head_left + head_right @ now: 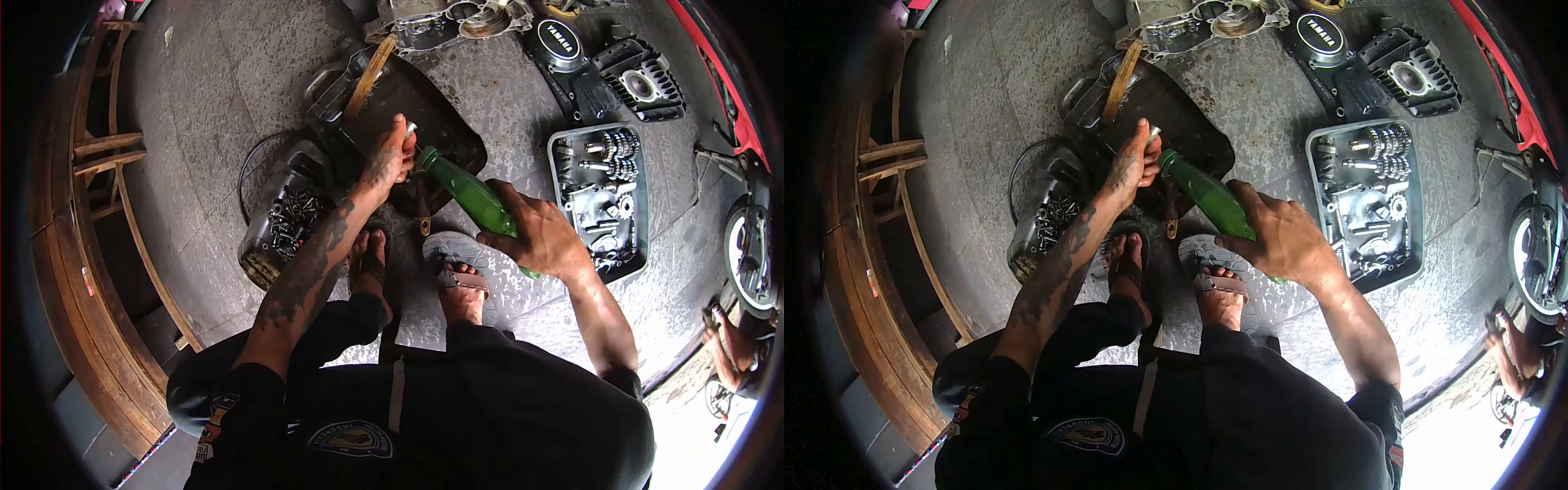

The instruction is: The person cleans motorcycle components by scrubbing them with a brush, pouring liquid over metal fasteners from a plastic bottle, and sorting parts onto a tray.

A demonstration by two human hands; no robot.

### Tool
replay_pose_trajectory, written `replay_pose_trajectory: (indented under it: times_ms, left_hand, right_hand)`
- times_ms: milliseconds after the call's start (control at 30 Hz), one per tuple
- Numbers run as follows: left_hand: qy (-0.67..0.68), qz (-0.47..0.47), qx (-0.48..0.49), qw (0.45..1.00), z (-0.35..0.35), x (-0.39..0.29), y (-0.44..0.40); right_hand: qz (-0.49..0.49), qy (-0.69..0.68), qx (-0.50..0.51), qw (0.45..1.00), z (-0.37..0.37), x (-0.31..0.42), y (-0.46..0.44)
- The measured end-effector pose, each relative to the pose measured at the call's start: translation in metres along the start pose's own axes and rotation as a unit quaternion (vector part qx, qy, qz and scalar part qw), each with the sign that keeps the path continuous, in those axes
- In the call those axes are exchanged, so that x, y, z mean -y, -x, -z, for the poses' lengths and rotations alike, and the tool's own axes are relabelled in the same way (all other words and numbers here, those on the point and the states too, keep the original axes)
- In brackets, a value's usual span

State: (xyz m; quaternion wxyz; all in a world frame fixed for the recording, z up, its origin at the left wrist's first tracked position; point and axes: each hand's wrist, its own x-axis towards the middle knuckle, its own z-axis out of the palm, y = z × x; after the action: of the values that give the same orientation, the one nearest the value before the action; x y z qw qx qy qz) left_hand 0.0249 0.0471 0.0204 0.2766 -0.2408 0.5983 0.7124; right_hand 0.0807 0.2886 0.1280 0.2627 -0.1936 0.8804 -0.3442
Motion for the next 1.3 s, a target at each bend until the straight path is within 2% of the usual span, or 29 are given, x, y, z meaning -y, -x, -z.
replay_pose_trajectory:
  times_ms: [33, 100, 233, 267, 333, 400, 433, 500, 533, 567, 600, 633, 700, 733, 833, 967, 1033, 1067, 1133, 1267, 1300]
  left_hand:
    - [0.000, 0.000, 0.000, 1.000, 0.001, 0.002, -0.001]
    - [0.043, 0.006, 0.079, 0.996, 0.001, 0.004, -0.001]
    - [-0.059, -0.046, 0.047, 0.996, 0.000, 0.018, -0.009]
    - [-0.190, -0.230, 0.027, 0.954, 0.012, 0.041, -0.030]
    - [-0.310, -0.400, 0.007, 0.863, 0.015, 0.047, -0.035]
    - [-0.180, -0.218, 0.002, 0.959, 0.015, 0.046, -0.035]
    - [-0.180, -0.216, 0.002, 0.960, 0.013, 0.038, -0.028]
    - [-0.155, -0.105, -0.008, 0.982, 0.010, 0.026, -0.016]
    - [-0.157, -0.174, -0.015, 0.972, 0.011, 0.030, -0.022]
    - [-0.116, -0.174, -0.013, 0.978, 0.013, 0.035, -0.027]
    - [-0.075, -0.156, 0.011, 0.985, 0.010, 0.033, -0.025]
    - [-0.042, -0.141, 0.025, 0.989, 0.007, 0.024, -0.021]
    - [-0.085, -0.113, 0.009, 0.990, 0.003, 0.012, -0.010]
    - [-0.122, -0.138, -0.020, 0.983, -0.002, 0.010, -0.006]
    - [-0.091, -0.136, 0.016, 0.986, -0.007, 0.003, -0.001]
    - [-0.063, -0.150, 0.055, 0.985, 0.007, 0.022, -0.019]
    - [-0.115, -0.209, 0.050, 0.970, 0.006, 0.022, -0.019]
    - [-0.115, -0.210, 0.050, 0.970, 0.007, 0.024, -0.022]
    - [-0.246, -0.315, -0.001, 0.916, 0.009, 0.029, -0.029]
    - [-0.331, -0.274, -0.017, 0.903, 0.008, 0.018, -0.015]
    - [-0.279, -0.224, -0.017, 0.934, 0.008, 0.017, -0.015]
  right_hand:
    - [-0.009, 0.002, -0.003, 1.000, 0.000, 0.000, 0.000]
    - [-0.020, 0.004, -0.005, 1.000, -0.001, -0.001, 0.000]
    - [-0.022, 0.014, -0.019, 0.999, -0.001, -0.004, 0.001]
    - [-0.015, 0.003, -0.024, 1.000, -0.001, -0.004, 0.002]
    - [-0.008, 0.006, -0.025, 1.000, -0.002, -0.006, 0.003]
    - [-0.002, 0.008, -0.027, 1.000, -0.002, -0.006, 0.003]
    - [-0.005, -0.002, -0.022, 1.000, -0.002, -0.006, 0.003]
    - [-0.015, -0.011, -0.020, 1.000, -0.005, -0.006, 0.002]
    - [-0.030, 0.025, -0.006, 0.999, -0.008, -0.010, 0.003]
    - [-0.054, 0.064, 0.014, 0.996, -0.005, -0.012, 0.008]
    - [-0.076, 0.022, 0.050, 0.996, 0.004, -0.003, 0.008]
    - [-0.049, 0.009, 0.038, 0.998, 0.001, -0.008, 0.008]
    - [-0.043, 0.039, 0.002, 0.998, -0.006, -0.010, 0.010]
    - [-0.023, -0.004, -0.004, 1.000, -0.004, -0.008, 0.009]
    - [-0.017, -0.046, -0.024, 0.998, -0.008, -0.010, 0.008]
    - [-0.020, -0.034, -0.029, 0.999, -0.008, -0.012, 0.008]
    - [-0.032, -0.032, -0.024, 0.999, -0.008, -0.013, 0.008]
    - [-0.034, -0.025, -0.023, 0.999, -0.008, -0.013, 0.008]
    - [-0.036, -0.016, -0.022, 0.999, -0.009, -0.014, 0.008]
    - [-0.006, -0.038, -0.039, 0.998, -0.010, -0.014, 0.009]
    - [-0.002, -0.038, -0.034, 0.999, -0.009, -0.012, 0.009]
